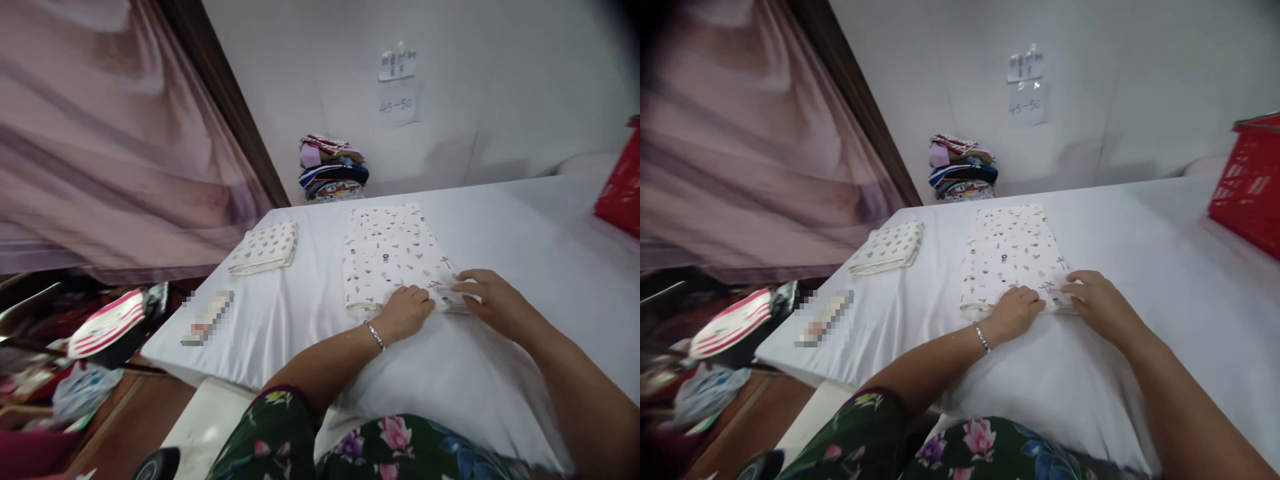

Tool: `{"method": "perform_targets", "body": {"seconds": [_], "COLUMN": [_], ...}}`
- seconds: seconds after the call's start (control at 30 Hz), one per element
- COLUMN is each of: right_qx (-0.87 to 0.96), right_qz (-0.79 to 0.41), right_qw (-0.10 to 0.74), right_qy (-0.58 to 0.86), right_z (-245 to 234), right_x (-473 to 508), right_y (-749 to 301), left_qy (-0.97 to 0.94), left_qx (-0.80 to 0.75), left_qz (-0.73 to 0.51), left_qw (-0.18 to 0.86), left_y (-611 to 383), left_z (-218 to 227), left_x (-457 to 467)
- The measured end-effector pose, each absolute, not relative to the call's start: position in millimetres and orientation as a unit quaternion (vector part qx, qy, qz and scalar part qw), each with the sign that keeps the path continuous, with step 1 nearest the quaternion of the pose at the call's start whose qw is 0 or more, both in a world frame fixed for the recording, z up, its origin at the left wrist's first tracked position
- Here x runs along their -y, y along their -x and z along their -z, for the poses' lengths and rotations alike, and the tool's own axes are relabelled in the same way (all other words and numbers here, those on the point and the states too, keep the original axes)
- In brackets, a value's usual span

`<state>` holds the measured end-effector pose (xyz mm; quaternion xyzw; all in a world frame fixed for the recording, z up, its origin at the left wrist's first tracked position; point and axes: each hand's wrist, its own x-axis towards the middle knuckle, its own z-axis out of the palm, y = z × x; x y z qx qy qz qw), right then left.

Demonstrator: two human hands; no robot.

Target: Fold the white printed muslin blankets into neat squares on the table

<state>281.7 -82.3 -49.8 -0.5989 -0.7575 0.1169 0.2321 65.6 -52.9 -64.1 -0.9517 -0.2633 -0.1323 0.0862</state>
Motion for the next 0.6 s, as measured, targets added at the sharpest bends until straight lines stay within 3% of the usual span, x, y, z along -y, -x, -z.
{"method": "perform_targets", "body": {"seconds": [0.07, 0.2, 0.6], "right_qx": [0.790, 0.797, 0.756], "right_qz": [-0.167, -0.260, -0.311], "right_qw": [0.249, 0.194, 0.200], "right_qy": [0.535, 0.510, 0.540], "right_z": [54, 61, 53], "right_x": [80, 76, 80], "right_y": [-271, -261, -260], "left_qy": [0.950, 0.949, 0.924], "left_qx": [0.267, 0.273, 0.353], "left_qz": [0.134, 0.130, 0.136], "left_qw": [0.090, 0.083, 0.052], "left_y": [-65, -64, 36], "left_z": [67, 69, 60], "left_x": [53, 53, 39]}}
